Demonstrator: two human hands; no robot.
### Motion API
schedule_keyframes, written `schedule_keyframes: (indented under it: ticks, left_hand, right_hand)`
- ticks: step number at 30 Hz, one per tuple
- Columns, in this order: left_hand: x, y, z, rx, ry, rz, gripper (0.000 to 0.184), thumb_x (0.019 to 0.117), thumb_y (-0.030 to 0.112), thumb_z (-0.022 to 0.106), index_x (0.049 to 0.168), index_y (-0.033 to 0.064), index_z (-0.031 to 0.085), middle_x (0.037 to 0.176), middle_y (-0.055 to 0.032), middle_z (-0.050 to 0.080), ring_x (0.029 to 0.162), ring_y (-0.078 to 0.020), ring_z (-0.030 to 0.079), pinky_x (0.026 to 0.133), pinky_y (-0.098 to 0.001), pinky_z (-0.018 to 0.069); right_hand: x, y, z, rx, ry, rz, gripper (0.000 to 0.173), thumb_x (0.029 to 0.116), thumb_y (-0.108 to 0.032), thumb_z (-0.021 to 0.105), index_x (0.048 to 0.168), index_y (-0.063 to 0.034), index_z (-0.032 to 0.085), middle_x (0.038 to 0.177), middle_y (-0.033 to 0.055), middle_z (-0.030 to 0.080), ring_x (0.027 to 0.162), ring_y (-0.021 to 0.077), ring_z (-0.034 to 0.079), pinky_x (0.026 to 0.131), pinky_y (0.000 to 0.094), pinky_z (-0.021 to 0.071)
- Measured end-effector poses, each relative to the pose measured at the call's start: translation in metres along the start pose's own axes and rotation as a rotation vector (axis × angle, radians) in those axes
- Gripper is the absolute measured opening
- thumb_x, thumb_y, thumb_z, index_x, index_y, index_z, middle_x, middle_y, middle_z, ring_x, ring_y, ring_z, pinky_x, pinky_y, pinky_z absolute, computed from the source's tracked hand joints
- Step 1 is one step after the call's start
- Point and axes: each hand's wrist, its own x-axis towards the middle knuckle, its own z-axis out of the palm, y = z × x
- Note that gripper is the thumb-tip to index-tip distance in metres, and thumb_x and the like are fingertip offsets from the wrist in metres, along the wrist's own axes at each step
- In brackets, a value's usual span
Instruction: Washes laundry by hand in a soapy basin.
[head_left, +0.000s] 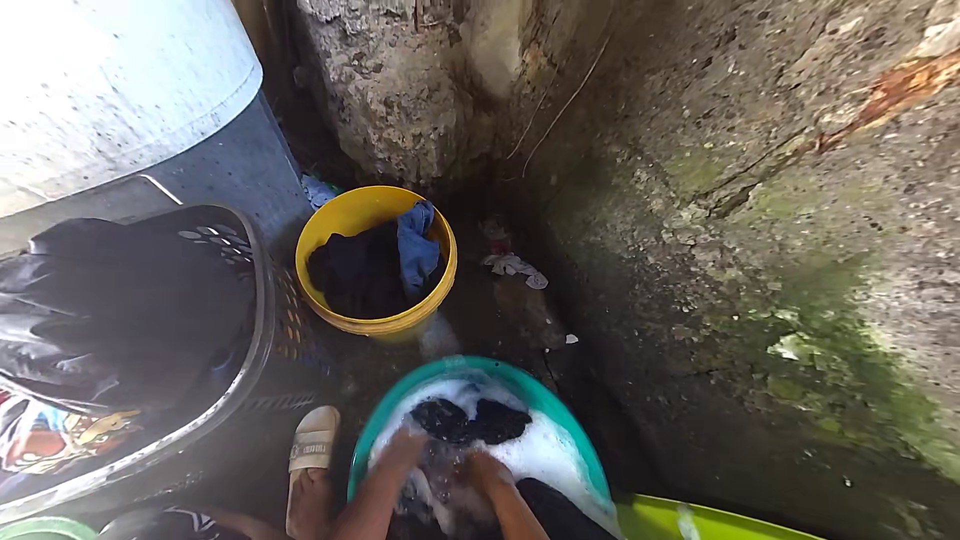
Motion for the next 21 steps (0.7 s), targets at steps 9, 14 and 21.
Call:
schedule_keyframes:
  ticks: [9,14,21]
  left_hand:
    - [-0.013,0.008,0.017,-0.195,0.196,-0.155,0.056,0.0957,0.027,0.067,0.147,0.0102,0.055,0.151,-0.0195,0.053,0.144,-0.0406,0.042,0.121,-0.0607,0.0271]
    - [-0.047,-0.006,-0.043,-0.781,0.391,0.329,0.030,0.0921,0.011,0.074,0.116,-0.0059,0.070,0.120,-0.0208,0.067,0.116,-0.0289,0.062,0.107,-0.0459,0.0477]
    - [-0.198,0.057,-0.188,-1.182,0.501,1.279,0.016,0.0888,0.009,0.068,0.087,0.0252,0.072,0.088,0.0152,0.070,0.083,0.0047,0.063,0.076,-0.0178,0.0533]
  right_hand:
    - [-0.083,-0.014,-0.072,0.531,0.243,-0.542,0.013,0.0904,-0.005,0.066,0.095,0.0078,0.067,0.094,0.0180,0.065,0.091,0.0250,0.062,0.087,0.0449,0.0513]
    - [-0.226,0.001,-0.136,0.857,0.532,-1.082,0.017,0.0864,-0.008,0.061,0.077,-0.0219,0.062,0.077,-0.0163,0.059,0.073,-0.0061,0.056,0.068,0.0150,0.0479]
    - [-0.302,0.020,-0.170,0.803,0.759,-1.504,0.010,0.0955,-0.026,0.065,0.092,-0.0308,0.073,0.099,-0.0144,0.070,0.098,0.0006,0.064,0.088,0.0202,0.0522]
